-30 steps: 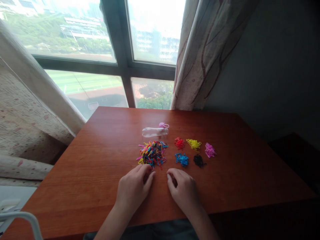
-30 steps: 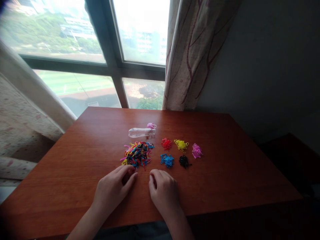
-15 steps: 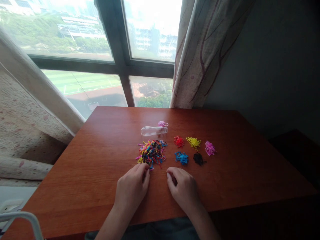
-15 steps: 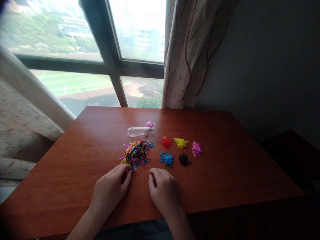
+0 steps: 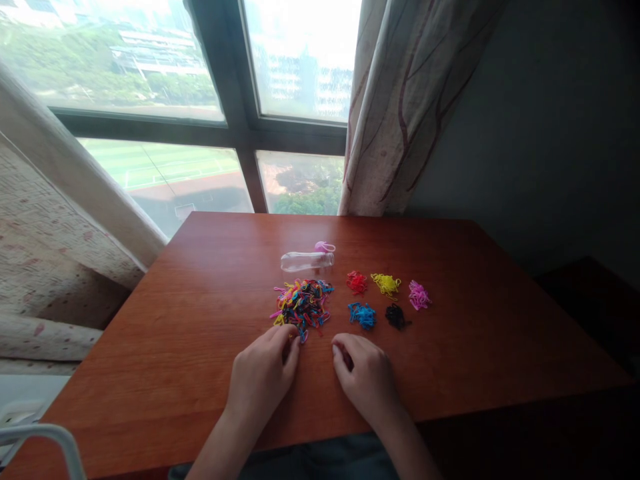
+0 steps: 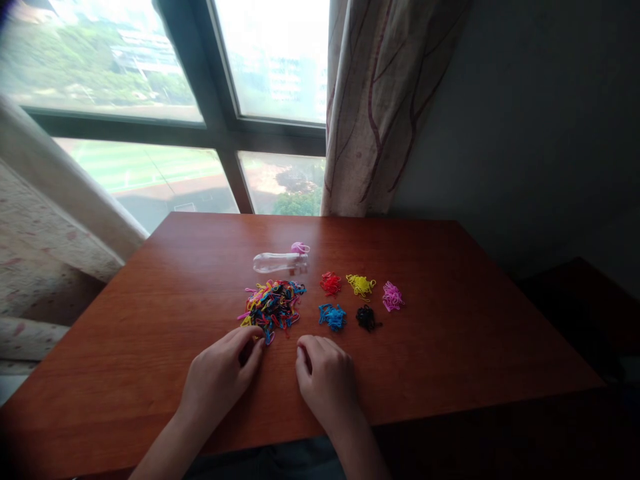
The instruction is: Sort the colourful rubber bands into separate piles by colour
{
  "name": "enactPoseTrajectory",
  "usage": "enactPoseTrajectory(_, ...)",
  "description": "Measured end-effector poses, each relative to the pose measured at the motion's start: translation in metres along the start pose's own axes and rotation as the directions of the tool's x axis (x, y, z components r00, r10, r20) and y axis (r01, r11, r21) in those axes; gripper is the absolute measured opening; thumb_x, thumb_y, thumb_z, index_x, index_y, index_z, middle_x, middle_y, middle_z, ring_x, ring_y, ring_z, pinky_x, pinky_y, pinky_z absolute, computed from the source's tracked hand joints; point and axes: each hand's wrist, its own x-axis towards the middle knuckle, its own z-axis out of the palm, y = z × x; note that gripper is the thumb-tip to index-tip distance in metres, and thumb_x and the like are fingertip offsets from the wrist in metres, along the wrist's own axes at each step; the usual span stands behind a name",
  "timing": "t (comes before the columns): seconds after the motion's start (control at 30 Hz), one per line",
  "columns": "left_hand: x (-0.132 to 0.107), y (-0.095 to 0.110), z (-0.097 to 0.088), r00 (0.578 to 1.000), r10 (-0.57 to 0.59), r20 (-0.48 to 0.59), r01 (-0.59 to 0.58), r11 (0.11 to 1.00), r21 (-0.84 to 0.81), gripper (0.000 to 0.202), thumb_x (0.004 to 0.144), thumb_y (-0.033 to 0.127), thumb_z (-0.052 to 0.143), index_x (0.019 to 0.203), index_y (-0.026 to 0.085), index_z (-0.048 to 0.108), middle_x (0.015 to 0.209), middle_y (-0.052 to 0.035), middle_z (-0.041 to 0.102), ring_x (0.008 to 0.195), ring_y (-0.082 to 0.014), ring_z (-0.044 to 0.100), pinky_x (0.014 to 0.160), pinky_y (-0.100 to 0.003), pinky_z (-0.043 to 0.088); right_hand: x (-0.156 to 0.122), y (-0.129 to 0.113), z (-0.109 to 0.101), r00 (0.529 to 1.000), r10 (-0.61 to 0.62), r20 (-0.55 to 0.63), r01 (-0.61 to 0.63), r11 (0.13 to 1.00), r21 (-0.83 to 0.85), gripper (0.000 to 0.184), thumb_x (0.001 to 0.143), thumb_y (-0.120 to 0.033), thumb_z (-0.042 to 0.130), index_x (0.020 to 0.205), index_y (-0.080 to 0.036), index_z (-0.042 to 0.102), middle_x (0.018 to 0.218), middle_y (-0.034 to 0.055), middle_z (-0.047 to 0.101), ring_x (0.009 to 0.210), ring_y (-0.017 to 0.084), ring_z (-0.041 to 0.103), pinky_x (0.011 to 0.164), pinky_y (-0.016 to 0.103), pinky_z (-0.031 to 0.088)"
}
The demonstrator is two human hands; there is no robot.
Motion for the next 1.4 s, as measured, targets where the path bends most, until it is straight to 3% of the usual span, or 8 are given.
enactPoseTrajectory(0.57, 0.002, 0.0, 0.0, 1.0, 0.021, -0.005, -0.021, 0.998, 0.06, 0.017, 0.096, 0.033, 0.047, 0.092, 0.025, 0.061, 0.094, 0.0004, 0.073, 0.08, -0.0189, 0.069, 0.06, -0.026, 0.042, 0.0, -0.001, 0.0, 1.0, -0.01, -0.001, 0.01, 1.0, -0.01, 0.018, 0.089, -0.013, 0.049, 0.084, -0.022, 0.063, 0.074, -0.0001, 0.066, 0.068, 0.016, 0.06, 0.064, 0.025, 0.038)
enactPoseTrajectory(1.03, 0.0, -0.006, -0.001, 1.0, 0.019, -0.012, -0.02, 0.993, -0.116, 0.016, 0.092, 0.032, 0.049, 0.093, 0.025, 0.063, 0.089, 0.001, 0.073, 0.074, -0.0161, 0.068, 0.062, -0.024, 0.046, 0.0, -0.002, -0.001, 1.0, -0.007, -0.003, 0.007, 1.0, 0.005, 0.017, 0.089, -0.014, 0.047, 0.085, -0.022, 0.062, 0.076, 0.0007, 0.066, 0.07, 0.016, 0.06, 0.065, 0.025, 0.037)
enactPoseTrajectory(1.4, 0.002, -0.004, 0.0, 0.997, 0.078, -0.016, -0.08, 0.987, -0.141, 0.015, 0.093, 0.029, 0.049, 0.091, 0.024, 0.063, 0.086, 0.0005, 0.071, 0.073, -0.0158, 0.067, 0.061, -0.024, 0.045, 0.0, -0.001, -0.001, 1.0, 0.009, 0.018, -0.009, 1.0, 0.01, 0.017, 0.09, -0.014, 0.047, 0.085, -0.022, 0.061, 0.076, 0.0002, 0.065, 0.071, 0.016, 0.059, 0.066, 0.026, 0.035)
